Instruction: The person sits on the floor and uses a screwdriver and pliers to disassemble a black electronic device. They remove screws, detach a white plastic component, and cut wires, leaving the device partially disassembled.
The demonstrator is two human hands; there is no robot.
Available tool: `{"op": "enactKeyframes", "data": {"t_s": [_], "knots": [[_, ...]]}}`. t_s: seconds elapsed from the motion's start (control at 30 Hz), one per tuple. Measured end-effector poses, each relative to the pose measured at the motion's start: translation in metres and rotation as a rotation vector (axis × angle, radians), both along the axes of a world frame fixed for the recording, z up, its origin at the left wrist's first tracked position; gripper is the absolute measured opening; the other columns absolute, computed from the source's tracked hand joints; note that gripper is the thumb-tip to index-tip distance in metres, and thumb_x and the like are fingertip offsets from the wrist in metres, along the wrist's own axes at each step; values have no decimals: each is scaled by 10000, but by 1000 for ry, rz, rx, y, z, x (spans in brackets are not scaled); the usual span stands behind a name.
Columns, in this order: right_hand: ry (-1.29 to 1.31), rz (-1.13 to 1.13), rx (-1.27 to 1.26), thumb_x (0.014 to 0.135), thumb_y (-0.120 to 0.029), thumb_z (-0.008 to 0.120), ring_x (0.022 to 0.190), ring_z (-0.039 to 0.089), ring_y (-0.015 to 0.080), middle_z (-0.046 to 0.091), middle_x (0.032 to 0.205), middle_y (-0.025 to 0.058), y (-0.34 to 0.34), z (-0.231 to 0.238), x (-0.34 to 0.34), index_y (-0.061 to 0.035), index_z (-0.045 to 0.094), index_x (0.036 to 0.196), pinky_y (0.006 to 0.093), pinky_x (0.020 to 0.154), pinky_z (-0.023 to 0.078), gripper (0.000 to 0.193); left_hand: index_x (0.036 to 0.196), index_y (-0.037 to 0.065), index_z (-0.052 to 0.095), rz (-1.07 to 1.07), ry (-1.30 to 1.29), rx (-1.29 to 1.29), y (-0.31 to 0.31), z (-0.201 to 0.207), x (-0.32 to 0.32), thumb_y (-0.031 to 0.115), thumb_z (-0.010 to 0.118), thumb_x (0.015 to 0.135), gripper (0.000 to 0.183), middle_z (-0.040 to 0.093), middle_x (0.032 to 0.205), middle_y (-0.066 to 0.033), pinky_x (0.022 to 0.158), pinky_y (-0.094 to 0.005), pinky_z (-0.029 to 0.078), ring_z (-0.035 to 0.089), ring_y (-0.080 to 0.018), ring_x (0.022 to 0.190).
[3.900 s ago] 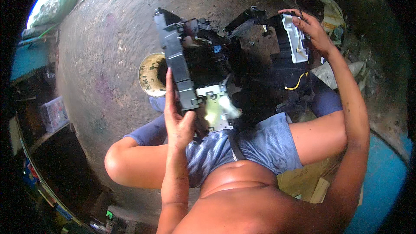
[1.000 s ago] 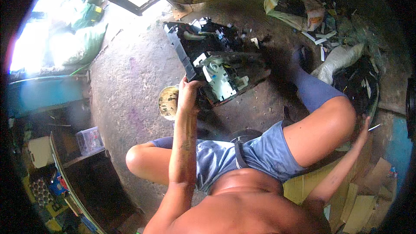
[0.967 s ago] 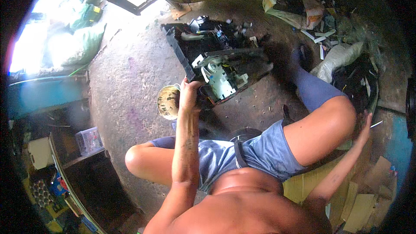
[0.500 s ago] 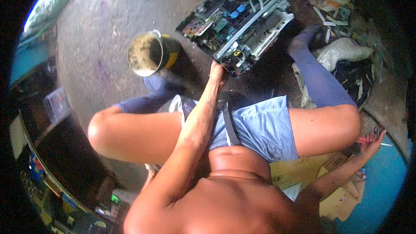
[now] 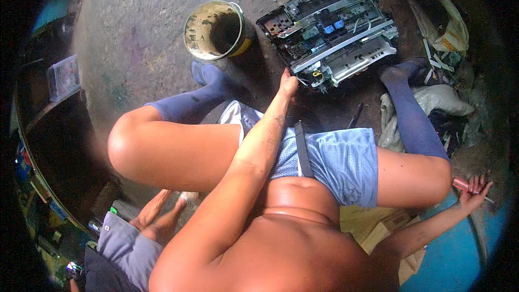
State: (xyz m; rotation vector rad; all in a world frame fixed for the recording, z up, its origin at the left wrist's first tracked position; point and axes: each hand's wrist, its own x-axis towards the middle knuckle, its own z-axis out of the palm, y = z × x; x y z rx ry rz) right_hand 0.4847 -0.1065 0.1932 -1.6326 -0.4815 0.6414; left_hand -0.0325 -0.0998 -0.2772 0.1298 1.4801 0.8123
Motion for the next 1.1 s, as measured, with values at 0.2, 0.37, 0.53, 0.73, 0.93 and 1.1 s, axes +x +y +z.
{"op": "enactKeyframes", "data": {"t_s": [0.2,0.37,0.53,0.73,0.93,1.1], "knots": [[310,532,120,1032,-270,602,592,289,112,334,706,11,54,64,27,-20,504,937,260,516,274,284,1499,68,432,29,12,57,-4,23,-14,-40,561,817,702,618,1357,-126,1010,-367,459,577,-248,1209],[494,747,149,1033,-231,592,609,300,113,332,714,17,91,72,-24,-2,483,959,259,519,269,264,1584,45,291,295,-126,117,-6,5,-37,-109,491,766,856,606,1317,-146,751,-344,531,620,-237,975],[460,574,92,1035,-269,564,700,456,148,475,795,46,108,58,-72,-12,507,983,288,643,416,268,1465,10,464,447,-275,84,5,19,-51,-86,466,719,752,599,950,-116,464,-207,381,483,-125,549],[856,461,-153,981,-205,554,582,470,140,437,657,3,43,-118,-241,-84,558,961,327,594,452,123,1468,53,463,465,-349,72,12,23,-48,16,530,806,667,471,713,-45,433,-253,346,419,-132,478],[969,759,-605,1027,-283,606,463,350,41,338,593,-81,-8,-174,-389,-93,603,1091,250,458,379,200,847,68,570,839,-366,-128,15,8,-57,198,628,804,148,602,801,-94,584,-341,483,570,-239,670],[562,727,-526,1009,-266,640,456,346,11,377,585,-83,42,-169,-367,-83,630,1044,217,417,340,187,851,42,577,777,-309,-105,37,36,-37,151,620,814,122,618,834,-97,669,-364,550,628,-262,734]]}}
